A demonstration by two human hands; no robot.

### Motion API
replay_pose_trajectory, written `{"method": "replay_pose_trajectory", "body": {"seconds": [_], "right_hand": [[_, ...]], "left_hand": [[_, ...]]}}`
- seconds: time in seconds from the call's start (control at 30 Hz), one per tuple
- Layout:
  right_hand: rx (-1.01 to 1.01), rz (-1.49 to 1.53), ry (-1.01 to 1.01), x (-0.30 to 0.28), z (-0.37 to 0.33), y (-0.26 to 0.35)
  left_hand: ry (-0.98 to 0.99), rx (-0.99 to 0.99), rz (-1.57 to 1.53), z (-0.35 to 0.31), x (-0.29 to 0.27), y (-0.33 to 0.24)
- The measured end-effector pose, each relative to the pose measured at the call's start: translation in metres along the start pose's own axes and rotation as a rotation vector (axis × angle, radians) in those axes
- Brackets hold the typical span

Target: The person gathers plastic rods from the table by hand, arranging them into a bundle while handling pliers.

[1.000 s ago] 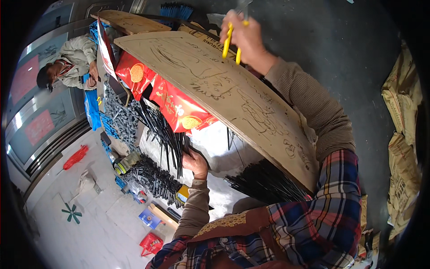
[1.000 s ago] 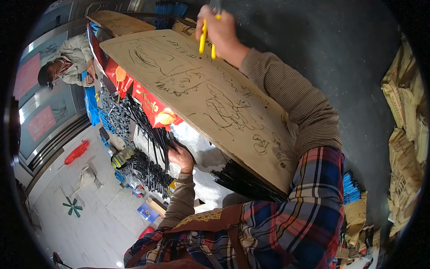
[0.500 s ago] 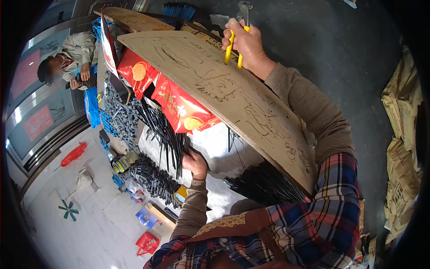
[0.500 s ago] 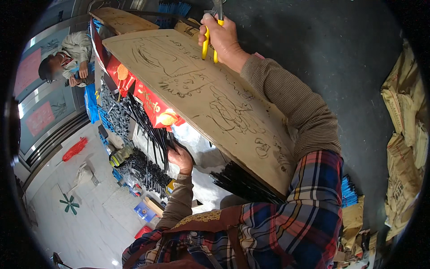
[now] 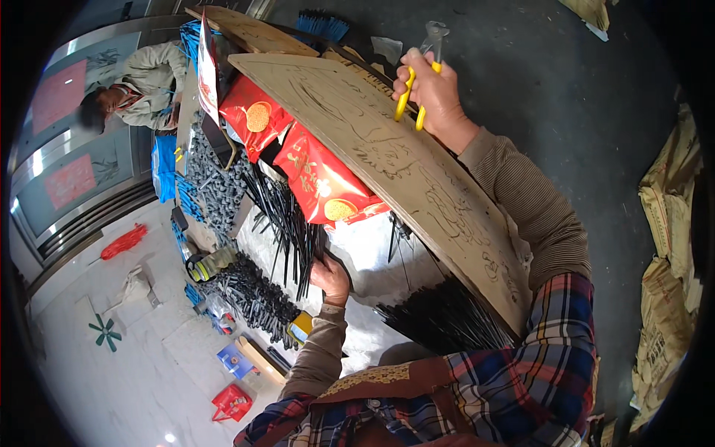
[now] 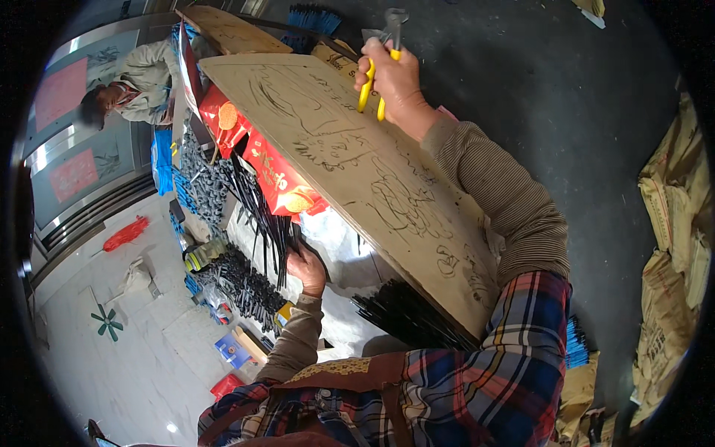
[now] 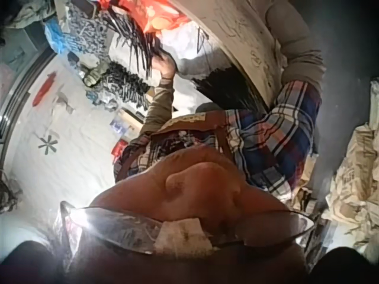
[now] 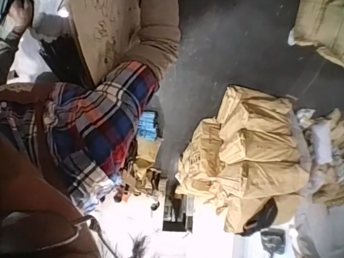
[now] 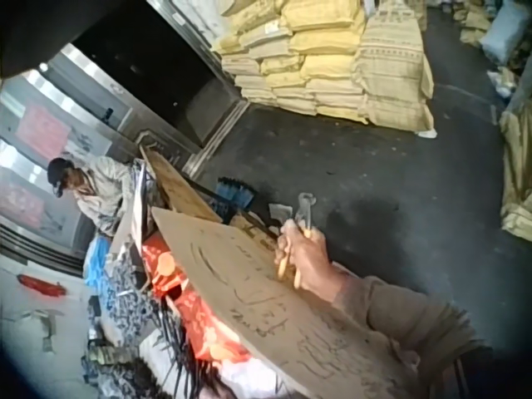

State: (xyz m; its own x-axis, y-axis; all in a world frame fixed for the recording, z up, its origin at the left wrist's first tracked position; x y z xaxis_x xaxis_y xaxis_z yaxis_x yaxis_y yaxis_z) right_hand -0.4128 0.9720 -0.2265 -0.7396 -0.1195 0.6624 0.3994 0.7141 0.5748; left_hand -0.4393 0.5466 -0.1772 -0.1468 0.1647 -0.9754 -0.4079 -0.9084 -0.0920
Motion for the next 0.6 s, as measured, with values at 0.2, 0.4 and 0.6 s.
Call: {"method": "replay_pose_trajectory", "body": {"seconds": [0.2, 0.4, 0.6], "right_hand": [[-0.063, 0.050, -0.045, -0.011, 0.012, 0.008], [-0.030, 0.021, 0.017, 0.002, 0.001, -0.008], [-0.089, 0.047, -0.005, -0.012, 0.008, 0.013]], "left_hand": [[-0.046, 0.067, 0.031, 0.002, -0.005, -0.015], [-0.060, 0.070, -0.035, 0.003, -0.005, -0.014], [-0.043, 0.033, 0.048, 0.001, -0.002, -0.006]]}}
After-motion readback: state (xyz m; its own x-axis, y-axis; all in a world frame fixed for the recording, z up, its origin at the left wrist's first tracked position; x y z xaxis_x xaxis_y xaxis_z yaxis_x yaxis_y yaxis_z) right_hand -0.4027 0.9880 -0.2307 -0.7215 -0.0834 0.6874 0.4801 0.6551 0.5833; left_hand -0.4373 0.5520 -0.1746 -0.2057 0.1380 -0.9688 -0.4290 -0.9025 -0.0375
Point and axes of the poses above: each hand's wrist, its own z-axis towards the middle knuckle, its own x-axis out of the palm, y = z × x, the point moved 4 cm from there along z, towards the middle knuckle, and after that the axes turned 4 degrees about -y, right-handed, at the moved point
